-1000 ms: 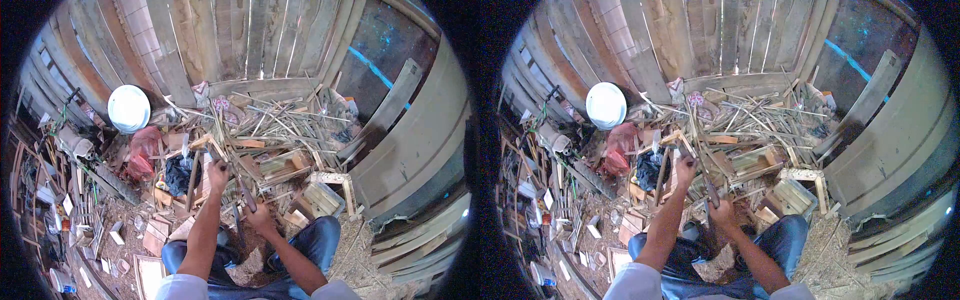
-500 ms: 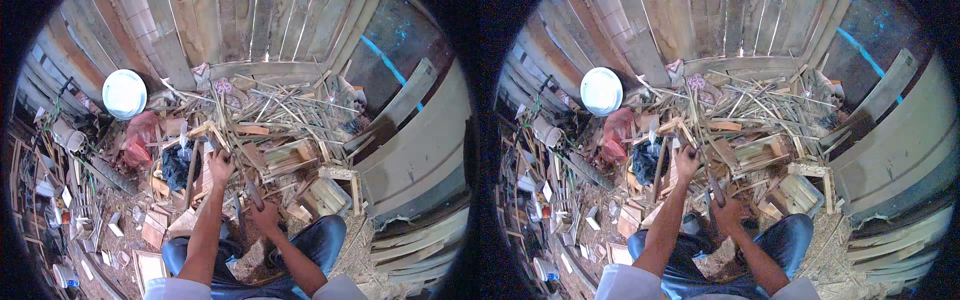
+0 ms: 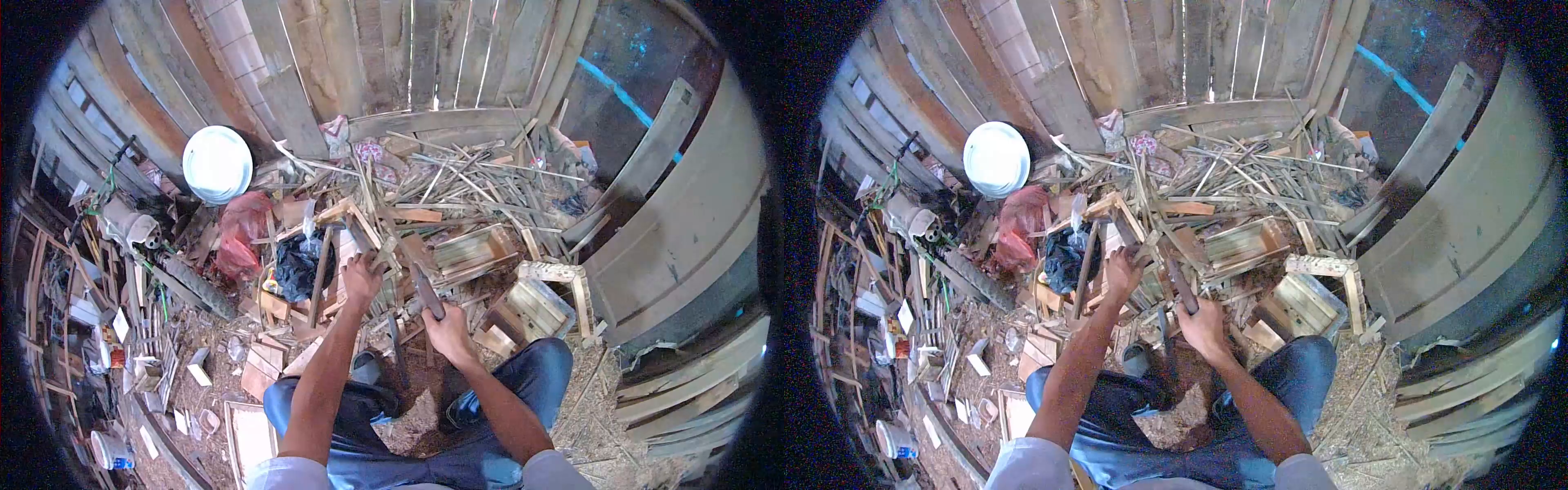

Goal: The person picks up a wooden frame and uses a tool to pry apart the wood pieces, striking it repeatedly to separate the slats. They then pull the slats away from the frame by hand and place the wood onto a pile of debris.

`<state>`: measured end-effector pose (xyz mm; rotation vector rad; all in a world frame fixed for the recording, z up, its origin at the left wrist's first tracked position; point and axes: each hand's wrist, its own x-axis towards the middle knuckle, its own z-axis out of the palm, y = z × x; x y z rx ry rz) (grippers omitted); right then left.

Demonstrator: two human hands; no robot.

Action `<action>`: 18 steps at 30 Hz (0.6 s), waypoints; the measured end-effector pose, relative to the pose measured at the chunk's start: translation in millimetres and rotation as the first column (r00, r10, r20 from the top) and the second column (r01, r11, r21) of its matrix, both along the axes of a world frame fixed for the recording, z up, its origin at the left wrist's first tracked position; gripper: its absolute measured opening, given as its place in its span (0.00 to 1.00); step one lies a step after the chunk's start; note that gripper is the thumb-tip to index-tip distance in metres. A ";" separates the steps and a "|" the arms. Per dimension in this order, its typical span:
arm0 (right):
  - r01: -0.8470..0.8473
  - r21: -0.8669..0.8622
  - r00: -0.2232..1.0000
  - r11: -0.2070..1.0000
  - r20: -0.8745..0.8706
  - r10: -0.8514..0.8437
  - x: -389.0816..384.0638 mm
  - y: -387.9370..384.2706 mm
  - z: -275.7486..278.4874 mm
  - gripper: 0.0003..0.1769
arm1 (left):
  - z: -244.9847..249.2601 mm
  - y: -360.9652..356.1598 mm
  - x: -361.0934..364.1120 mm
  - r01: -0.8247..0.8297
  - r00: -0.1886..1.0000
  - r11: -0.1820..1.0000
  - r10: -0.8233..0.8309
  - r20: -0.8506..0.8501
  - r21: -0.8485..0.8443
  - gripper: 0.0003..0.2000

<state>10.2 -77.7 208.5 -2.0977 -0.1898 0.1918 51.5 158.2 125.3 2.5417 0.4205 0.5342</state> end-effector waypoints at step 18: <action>0.036 0.075 0.999 0.997 -0.016 -0.035 2.6 -0.5 -2.6 0.21 | -5.8 2.6 8.4 0.119 0.983 0.937 -0.064 0.174 -0.329 0.19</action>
